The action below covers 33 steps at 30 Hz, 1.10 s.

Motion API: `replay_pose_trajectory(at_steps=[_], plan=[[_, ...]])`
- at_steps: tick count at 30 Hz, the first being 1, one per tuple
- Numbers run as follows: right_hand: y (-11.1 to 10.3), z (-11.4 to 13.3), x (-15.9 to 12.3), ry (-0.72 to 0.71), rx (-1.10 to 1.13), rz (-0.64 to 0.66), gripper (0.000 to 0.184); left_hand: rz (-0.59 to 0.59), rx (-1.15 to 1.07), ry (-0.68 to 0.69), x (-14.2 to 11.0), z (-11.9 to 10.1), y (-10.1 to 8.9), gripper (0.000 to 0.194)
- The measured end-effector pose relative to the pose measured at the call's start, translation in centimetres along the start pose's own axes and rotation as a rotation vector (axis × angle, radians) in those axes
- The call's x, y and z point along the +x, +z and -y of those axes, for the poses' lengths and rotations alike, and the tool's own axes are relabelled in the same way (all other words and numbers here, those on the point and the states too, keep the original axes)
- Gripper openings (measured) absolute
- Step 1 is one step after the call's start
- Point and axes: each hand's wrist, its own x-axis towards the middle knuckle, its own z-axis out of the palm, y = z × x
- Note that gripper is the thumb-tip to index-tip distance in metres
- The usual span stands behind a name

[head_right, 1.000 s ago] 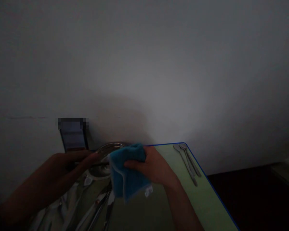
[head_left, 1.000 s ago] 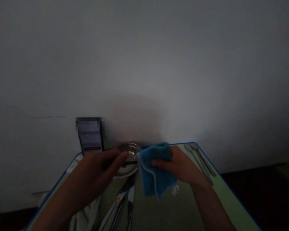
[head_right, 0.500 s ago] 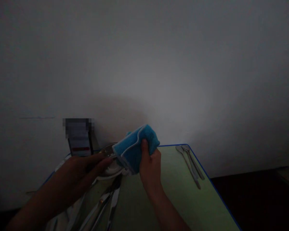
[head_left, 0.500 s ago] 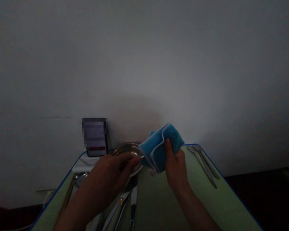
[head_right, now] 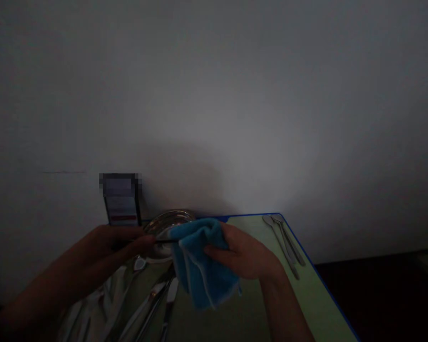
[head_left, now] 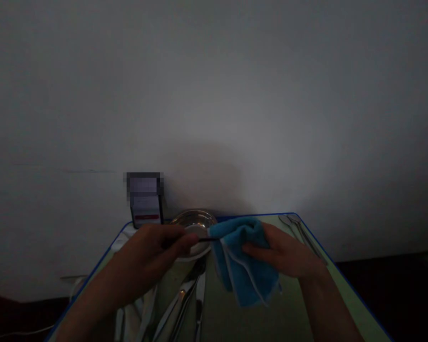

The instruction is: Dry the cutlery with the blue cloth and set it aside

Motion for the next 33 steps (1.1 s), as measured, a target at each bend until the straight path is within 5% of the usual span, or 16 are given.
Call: replay_pose_trajectory(at_steps=[7, 13, 17, 24, 33], plan=[[0.1, 0.1, 0.8, -0.017, -0.1, -0.36, 0.02, 0.01, 0.11, -0.014, 0.7, -2.0, 1.0, 0.04], [1.6, -0.1, 1.7, 0.059, -0.056, -0.818, 0.041, -0.017, 0.086, 0.001, 1.0, -3.4, 2.0, 0.041], [2.7, -0.4, 2.4, 0.096, -0.013, -0.946, 0.044, -0.035, 0.103, -0.022, 1.0, -3.8, 2.1, 0.041], [2.7, -0.8, 2.6, 0.016, 0.105, -0.699, 0.032, -0.049, 0.119, -0.081, 0.7, -3.2, 1.3, 0.042], [-1.2, 0.1, -1.0, 0.039, -0.126, -0.025, 0.019, 0.077, 0.153, 0.021, -0.1, -2.5, 0.7, 0.041]])
